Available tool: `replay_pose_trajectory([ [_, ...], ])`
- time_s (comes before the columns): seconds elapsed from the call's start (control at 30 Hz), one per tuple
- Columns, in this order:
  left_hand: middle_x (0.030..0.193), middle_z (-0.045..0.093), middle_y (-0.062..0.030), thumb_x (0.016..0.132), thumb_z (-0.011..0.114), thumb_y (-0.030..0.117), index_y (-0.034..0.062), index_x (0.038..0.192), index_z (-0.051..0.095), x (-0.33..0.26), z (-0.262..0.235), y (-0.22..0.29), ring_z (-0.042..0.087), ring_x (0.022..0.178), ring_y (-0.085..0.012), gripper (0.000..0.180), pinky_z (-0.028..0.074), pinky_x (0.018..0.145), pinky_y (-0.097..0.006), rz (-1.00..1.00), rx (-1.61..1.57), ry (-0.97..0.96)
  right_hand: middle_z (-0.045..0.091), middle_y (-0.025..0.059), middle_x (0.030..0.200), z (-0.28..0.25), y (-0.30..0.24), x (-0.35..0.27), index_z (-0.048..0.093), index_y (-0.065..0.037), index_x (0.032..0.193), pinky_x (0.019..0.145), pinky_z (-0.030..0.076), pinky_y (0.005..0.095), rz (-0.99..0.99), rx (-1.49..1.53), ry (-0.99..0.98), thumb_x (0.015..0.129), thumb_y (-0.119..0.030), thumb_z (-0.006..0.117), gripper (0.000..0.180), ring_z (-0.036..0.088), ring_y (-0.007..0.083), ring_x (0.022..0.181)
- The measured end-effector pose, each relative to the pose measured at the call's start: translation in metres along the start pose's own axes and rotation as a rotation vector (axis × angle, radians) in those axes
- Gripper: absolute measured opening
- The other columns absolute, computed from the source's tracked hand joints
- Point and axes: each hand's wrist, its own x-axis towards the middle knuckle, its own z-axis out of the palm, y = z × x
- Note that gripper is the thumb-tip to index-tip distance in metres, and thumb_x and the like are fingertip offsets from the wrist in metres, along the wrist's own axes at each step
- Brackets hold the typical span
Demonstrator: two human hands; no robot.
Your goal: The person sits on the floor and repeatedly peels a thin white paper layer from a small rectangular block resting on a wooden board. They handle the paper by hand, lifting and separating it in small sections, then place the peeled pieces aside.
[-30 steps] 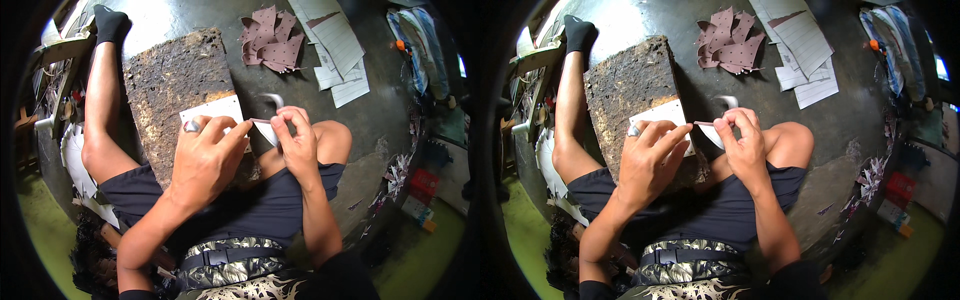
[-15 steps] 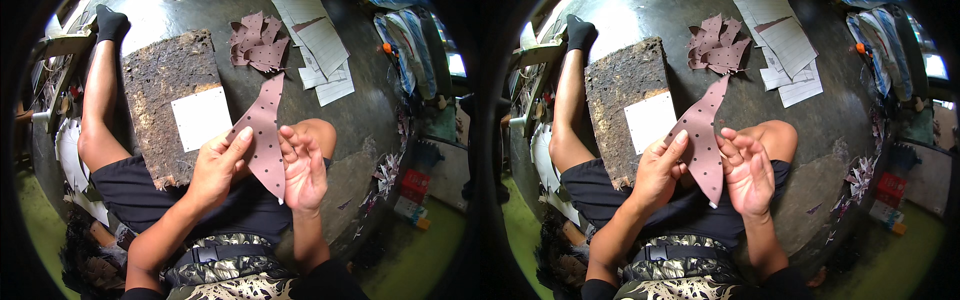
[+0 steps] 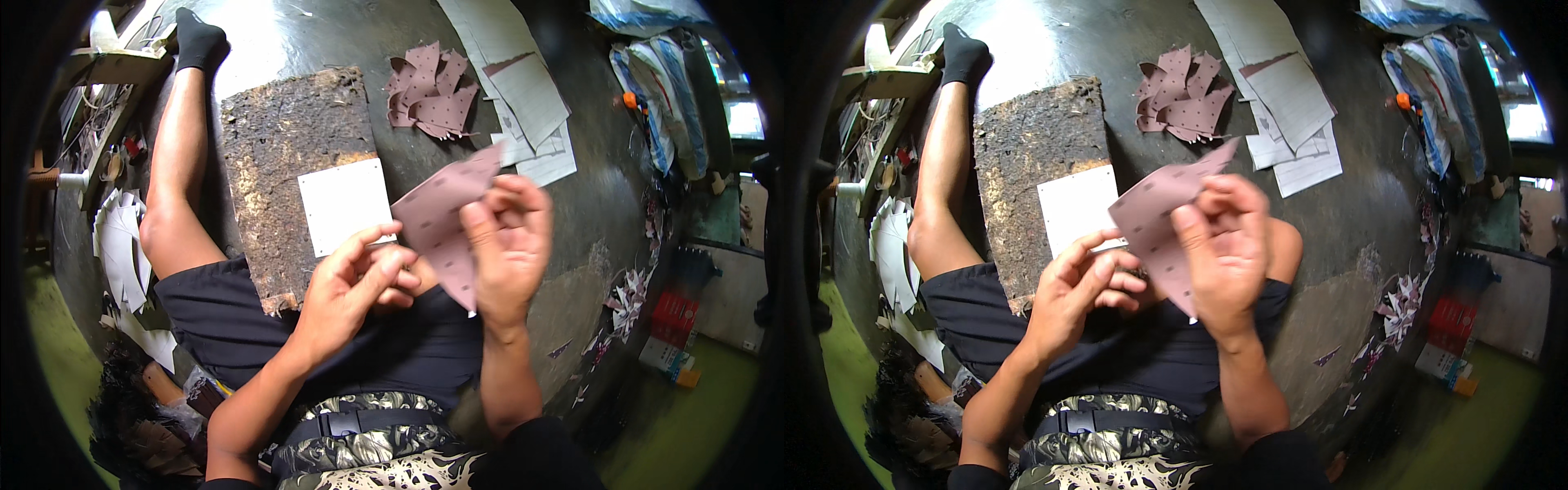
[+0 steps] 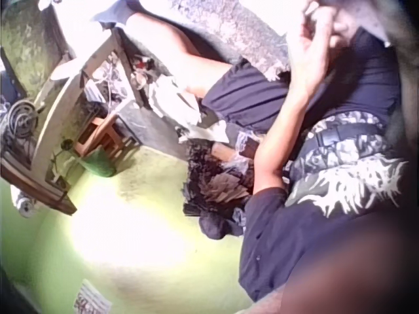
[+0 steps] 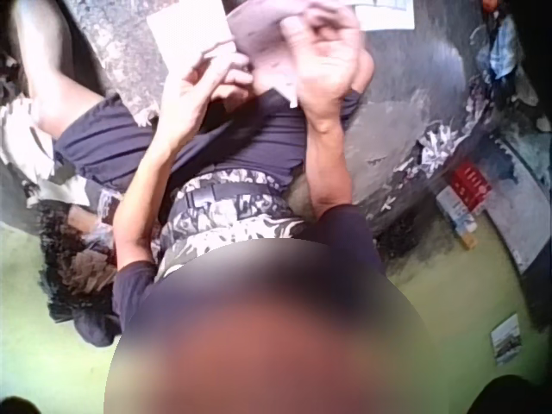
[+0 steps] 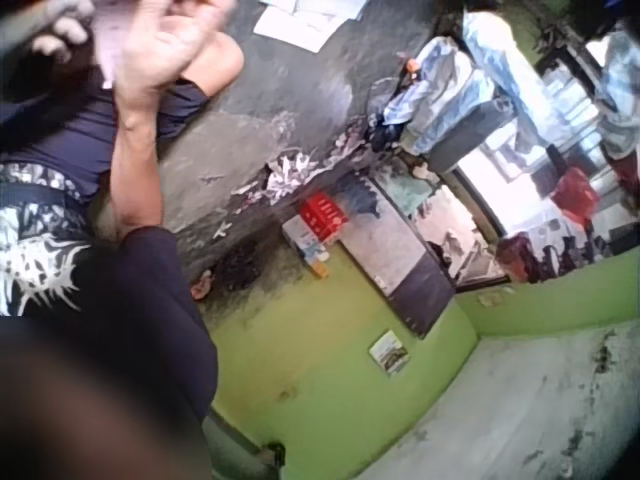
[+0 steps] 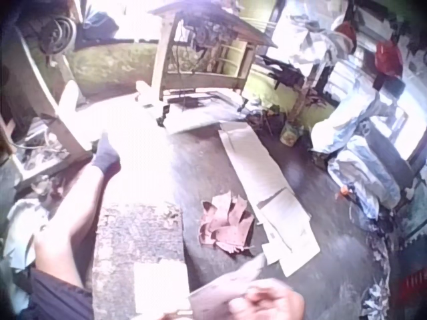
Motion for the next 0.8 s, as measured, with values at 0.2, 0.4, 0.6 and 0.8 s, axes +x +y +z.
replay_pose_trajectory([
  [0.2,0.135,0.075,-0.0199,0.119,0.065,0.009,-0.0055,0.155,0.062,-0.065,-0.034,0.014,0.08,0.116,-0.0273,0.039,0.072,0.088,-0.041,-0.135,0.148,-0.057,0.068,-0.0006,0.113,-0.025,0.006,0.112,0.064,-0.002,0.143,0.091,0.05,0.0218,-0.32,-0.063,0.109,0.111,0.0,0.077,0.035,0.061,0.0059,0.101],
  [0.4,0.123,0.081,-0.0167,0.114,0.068,0.005,-0.0039,0.144,0.069,-0.129,-0.098,0.055,0.083,0.09,-0.0217,0.031,0.067,0.064,-0.032,-0.088,0.205,0.194,0.078,0.0072,0.121,-0.037,0.173,0.196,0.073,-0.001,0.139,0.102,0.055,0.0305,0.038,-0.315,-0.013,0.11,-0.014,0.08,0.033,0.072,0.0157,0.113],
  [0.6,0.109,0.083,-0.0109,0.114,0.071,0.015,0.0015,0.138,0.077,-0.184,-0.252,0.106,0.072,0.075,-0.009,0.028,0.056,0.067,-0.025,0.137,0.741,0.828,0.074,0.0174,0.147,-0.087,0.224,0.148,0.071,0.001,0.147,0.124,0.047,0.0428,-0.052,-0.866,-0.075,0.109,-0.026,0.08,0.047,0.066,0.0304,0.14],
  [0.8,0.118,0.083,-0.0172,0.102,0.082,0.021,0.004,0.134,0.079,-0.179,-0.388,0.123,0.079,0.103,-0.0311,0.036,0.062,0.096,-0.044,0.235,1.432,1.208,0.066,0.0159,0.16,-0.078,0.162,0.061,0.07,0.001,0.148,0.112,0.055,0.0362,0.187,-0.646,-0.201,0.114,-0.012,0.074,0.036,0.066,0.0244,0.14],
])
